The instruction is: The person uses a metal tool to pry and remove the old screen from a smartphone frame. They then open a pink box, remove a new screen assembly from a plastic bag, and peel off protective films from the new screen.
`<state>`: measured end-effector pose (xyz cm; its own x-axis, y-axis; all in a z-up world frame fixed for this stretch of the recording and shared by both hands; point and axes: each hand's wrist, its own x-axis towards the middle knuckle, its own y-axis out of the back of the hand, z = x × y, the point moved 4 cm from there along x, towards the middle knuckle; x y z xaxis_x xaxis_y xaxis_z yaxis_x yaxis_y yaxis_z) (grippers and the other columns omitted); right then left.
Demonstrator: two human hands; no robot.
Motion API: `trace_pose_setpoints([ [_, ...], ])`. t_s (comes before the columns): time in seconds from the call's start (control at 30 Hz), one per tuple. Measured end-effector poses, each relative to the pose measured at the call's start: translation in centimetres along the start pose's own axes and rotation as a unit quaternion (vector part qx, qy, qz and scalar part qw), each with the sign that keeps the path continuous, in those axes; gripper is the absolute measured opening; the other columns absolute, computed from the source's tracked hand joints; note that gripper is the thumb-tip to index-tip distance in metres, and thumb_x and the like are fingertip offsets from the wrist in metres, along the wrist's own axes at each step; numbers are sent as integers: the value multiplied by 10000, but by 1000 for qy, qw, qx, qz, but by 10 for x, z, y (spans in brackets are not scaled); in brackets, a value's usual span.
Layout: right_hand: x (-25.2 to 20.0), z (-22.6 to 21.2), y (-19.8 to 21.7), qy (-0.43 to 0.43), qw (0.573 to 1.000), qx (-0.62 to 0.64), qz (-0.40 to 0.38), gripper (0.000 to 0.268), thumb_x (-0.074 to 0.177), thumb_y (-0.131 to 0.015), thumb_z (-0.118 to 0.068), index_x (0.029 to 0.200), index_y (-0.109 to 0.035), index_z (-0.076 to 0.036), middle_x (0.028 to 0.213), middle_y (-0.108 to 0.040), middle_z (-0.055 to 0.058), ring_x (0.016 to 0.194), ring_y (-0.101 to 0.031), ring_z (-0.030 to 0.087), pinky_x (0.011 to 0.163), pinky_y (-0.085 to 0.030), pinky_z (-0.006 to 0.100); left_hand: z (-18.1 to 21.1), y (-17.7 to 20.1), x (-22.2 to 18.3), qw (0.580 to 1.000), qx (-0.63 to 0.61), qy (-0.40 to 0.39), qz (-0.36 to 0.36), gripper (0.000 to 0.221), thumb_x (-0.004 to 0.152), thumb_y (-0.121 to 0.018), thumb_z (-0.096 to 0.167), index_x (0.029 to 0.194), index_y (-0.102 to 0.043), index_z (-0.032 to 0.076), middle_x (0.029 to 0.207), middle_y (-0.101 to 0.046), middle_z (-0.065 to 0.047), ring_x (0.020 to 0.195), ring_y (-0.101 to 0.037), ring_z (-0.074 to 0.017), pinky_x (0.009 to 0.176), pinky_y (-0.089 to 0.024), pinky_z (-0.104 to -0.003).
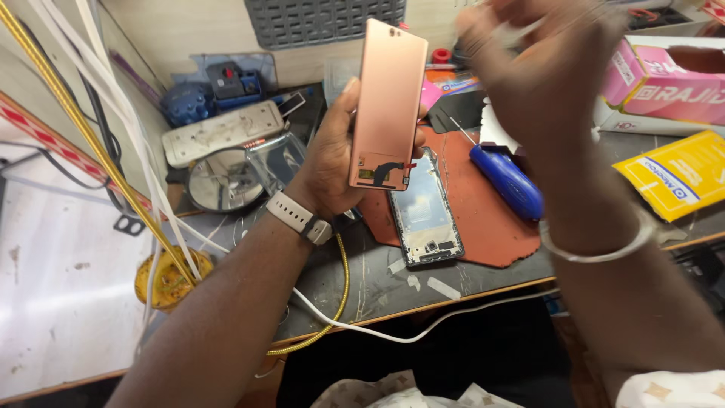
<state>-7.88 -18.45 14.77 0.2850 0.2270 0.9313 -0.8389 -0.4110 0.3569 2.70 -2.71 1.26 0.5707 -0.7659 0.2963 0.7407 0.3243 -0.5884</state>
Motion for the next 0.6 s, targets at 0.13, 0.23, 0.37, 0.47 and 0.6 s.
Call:
trace_pose_setpoints([
  [0.13,-46,-1,-34,-98,992,76,12,138,1012,-817,-58,1008,-686,-14,944,-712,94,822,-669,173,765,-535,273,5,-5,-7,999,-46,2,-12,655,1080,-408,587,1364,-572,19,1168,-680,-152,1010,-694,-260,862,-598,-399],
  [0.23,-63,2,-47,-151,978,140,-14,179,1043,-823,-119,1009,-691,-2,956,-723,67,806,-657,124,758,-521,261,7,-3,-7,998,-60,-5,-15,719,1055,-395,634,1359,-575,8,1132,-693,-183,996,-704,-263,827,-610,-397],
  [0.37,-80,9,-58,-270,913,290,-98,196,1019,-785,-196,1039,-687,-27,905,-693,9,766,-603,39,678,-494,207,7,0,-9,997,-68,-47,3,743,1080,-395,628,1395,-557,-25,1146,-686,-176,1020,-707,-259,830,-622,-411],
  [0.47,-85,12,-64,-313,883,308,-169,222,980,-791,-232,987,-713,-24,820,-667,-6,694,-570,22,605,-473,197,11,-1,-10,995,-11,-100,23,772,1074,-406,629,1392,-555,-59,1114,-697,-190,985,-719,-249,793,-626,-393],
  [0.6,-88,11,-72,-372,814,376,-241,225,952,-779,-246,964,-744,-24,756,-669,-30,660,-557,11,566,-441,192,18,-2,-12,993,26,-107,43,752,1061,-408,607,1386,-554,-54,1095,-699,-176,949,-724,-238,769,-630,-374],
])
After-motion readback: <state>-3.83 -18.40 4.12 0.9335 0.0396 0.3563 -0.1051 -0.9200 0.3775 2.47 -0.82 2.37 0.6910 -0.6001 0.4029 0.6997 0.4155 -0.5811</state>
